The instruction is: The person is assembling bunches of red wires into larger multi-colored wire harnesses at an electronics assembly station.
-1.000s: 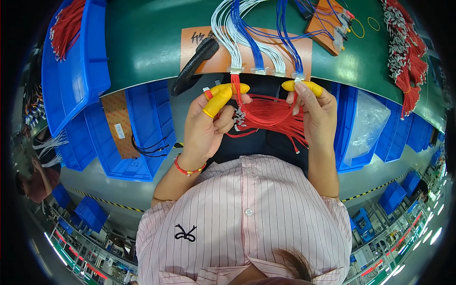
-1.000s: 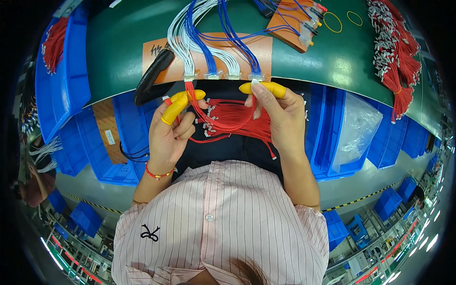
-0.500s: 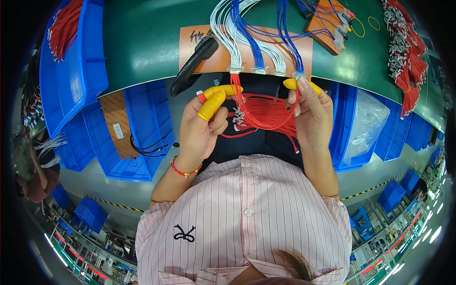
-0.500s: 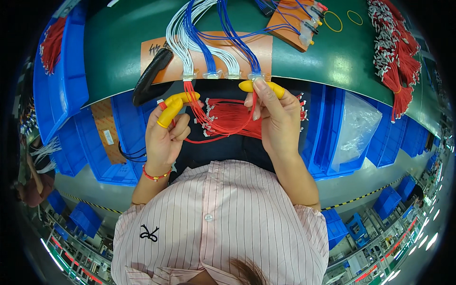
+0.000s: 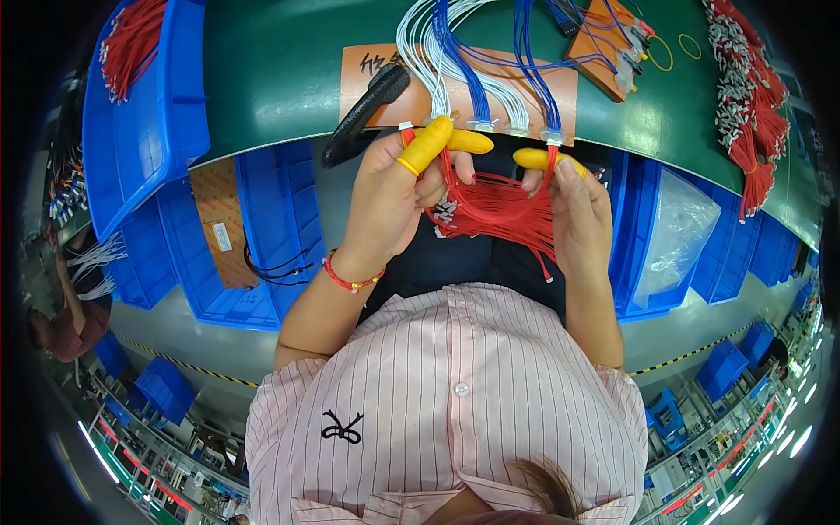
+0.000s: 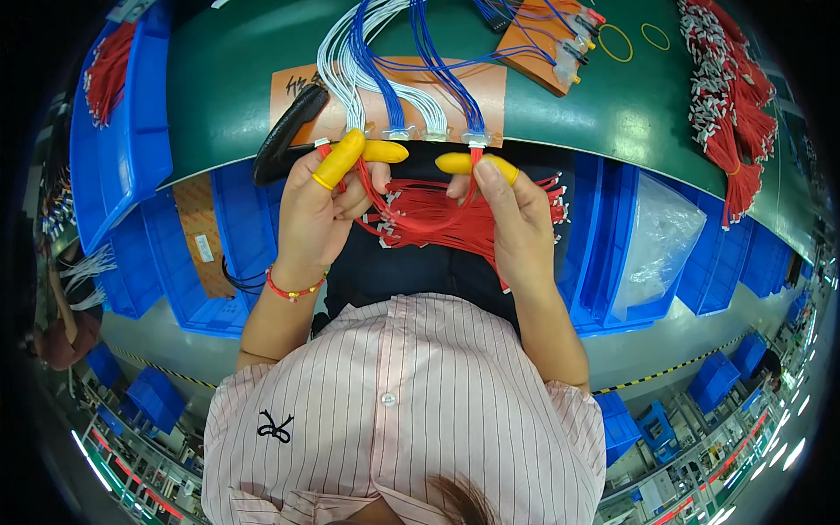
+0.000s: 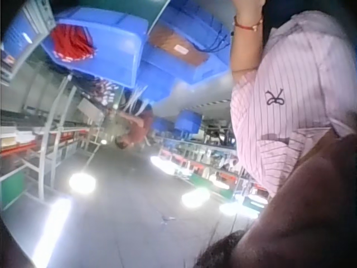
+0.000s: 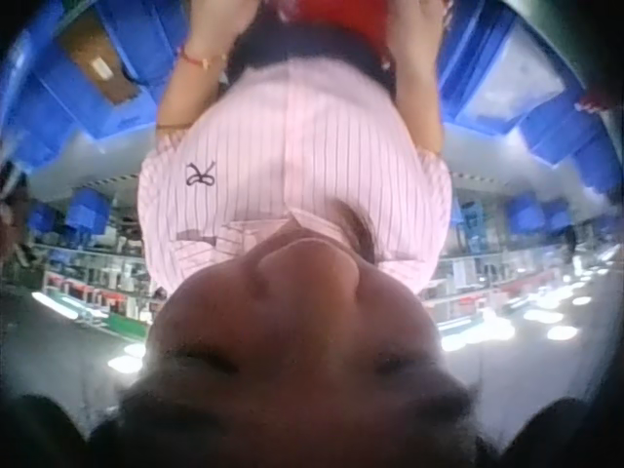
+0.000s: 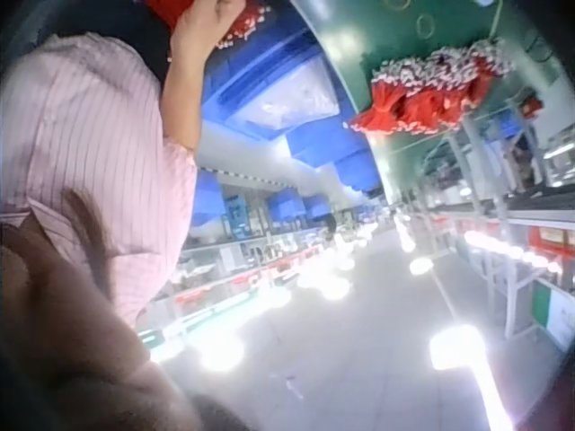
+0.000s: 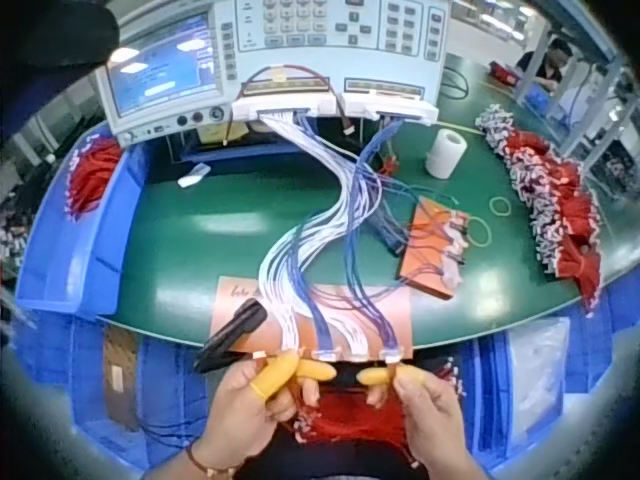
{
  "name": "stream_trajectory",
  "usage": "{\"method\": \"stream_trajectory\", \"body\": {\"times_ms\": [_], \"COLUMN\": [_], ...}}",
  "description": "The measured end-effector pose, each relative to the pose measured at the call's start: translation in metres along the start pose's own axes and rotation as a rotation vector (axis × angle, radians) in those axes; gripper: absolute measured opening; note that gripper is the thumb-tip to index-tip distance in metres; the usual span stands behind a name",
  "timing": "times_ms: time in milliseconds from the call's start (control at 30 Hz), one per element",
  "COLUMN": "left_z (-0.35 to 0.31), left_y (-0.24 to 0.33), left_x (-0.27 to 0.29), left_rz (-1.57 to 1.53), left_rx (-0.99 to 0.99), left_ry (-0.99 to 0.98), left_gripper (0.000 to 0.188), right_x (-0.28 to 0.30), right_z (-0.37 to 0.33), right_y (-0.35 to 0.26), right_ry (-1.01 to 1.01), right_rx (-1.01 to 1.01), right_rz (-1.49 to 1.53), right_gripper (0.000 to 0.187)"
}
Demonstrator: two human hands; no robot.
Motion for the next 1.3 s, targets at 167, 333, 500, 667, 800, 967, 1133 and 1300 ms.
{"method": "stream_trajectory", "body": {"times_ms": [167,333,500,667,800,967,1133,1300], "left_z": [-0.003,-0.020,-0.033,-0.036,-0.034,-0.024,-0.016,-0.011], "left_y": [-0.004,-0.002,-0.012,-0.022,-0.028,-0.025,-0.014,-0.010], "left_x": [0.003,0.010,0.021,0.033,0.032,0.008,0.002,0.005], "left_rz": [0.028,-0.159,-0.291,-0.054,0.053,0.090,0.007,0.084], "left_rx": [-0.012,-0.109,0.118,0.104,0.101,-0.018,-0.050,-0.090], "left_ry": [-0.014,-0.095,-0.070,0.080,0.178,0.066,0.053,0.051], "left_gripper": [0.036,0.033,0.025,0.032,0.033,0.028,0.029,0.028], "right_x": [0.000,0.003,-0.011,-0.018,-0.020,-0.034,-0.010,0.045], "right_z": [0.012,0.002,0.018,0.019,0.016,0.009,0.007,0.007], "right_y": [0.001,-0.005,0.015,0.029,0.019,0.017,0.004,0.006], "right_ry": [-0.049,-0.141,-0.169,-0.241,-0.242,-0.303,-0.302,-0.157], "right_rx": [0.016,0.017,0.166,0.485,0.260,0.198,0.145,-0.140], "right_rz": [0.109,0.124,-0.670,-1.005,-0.600,-0.586,-0.519,-0.404], "right_gripper": [0.035,0.036,0.019,0.019,0.015,0.015,0.018,0.014]}}
Point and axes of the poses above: each hand's wrist, its own z-axis towards the middle knuckle, its own x-axis out of the back of the hand, y = z × x, the point moved 7 cm from there along z, towards the middle knuckle, and after that the axes turned 3 degrees about y, right-handed, at the moved point
